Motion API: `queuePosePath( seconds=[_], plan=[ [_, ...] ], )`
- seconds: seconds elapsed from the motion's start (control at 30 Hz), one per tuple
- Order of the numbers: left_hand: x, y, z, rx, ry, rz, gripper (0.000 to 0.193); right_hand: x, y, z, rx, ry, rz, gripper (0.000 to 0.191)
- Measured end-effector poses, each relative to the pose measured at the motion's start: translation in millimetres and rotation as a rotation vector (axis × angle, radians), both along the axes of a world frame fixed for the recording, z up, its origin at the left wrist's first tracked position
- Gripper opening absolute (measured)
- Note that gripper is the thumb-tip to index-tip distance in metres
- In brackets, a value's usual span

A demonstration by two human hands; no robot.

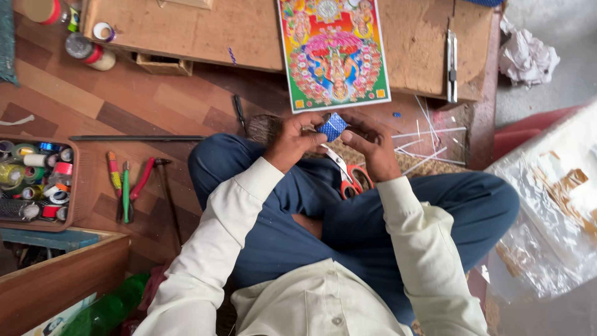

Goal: The person assembles a decorative card by placing a printed image onto a cardboard backing, covering it with a clear plastic sheet, and securing the edges with blue patterned tape. They use scissors to trim the plastic and tape, and a utility knife to cut the tape precisely.

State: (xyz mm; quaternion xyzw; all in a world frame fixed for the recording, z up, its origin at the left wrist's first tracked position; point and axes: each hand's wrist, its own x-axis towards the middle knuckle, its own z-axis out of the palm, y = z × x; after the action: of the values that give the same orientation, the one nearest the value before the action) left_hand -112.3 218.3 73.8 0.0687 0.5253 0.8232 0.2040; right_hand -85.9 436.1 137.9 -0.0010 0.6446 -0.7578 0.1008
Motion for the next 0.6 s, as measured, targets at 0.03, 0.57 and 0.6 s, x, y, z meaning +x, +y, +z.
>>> queuePosePath(
  seconds=[0.03,0.57,0.6],
  plan=[
    [8.3,3.8,2.5,-0.024,0.005,-0.015,0.024,1.5,0.3,-1.2,-0.002,-0.013,0.000,0.041],
    [10.2,15.2,18.3,-0.530,0.222,0.020,0.031,-0.3,-2.9,-40.6,-0.111,-0.130,-0.097,0.010],
    [8.7,16.2,17.9,-0.554,0.265,0.008,0.033,-1.2,-2.8,-45.1,-0.113,-0.133,-0.092,0.011]
  ],
)
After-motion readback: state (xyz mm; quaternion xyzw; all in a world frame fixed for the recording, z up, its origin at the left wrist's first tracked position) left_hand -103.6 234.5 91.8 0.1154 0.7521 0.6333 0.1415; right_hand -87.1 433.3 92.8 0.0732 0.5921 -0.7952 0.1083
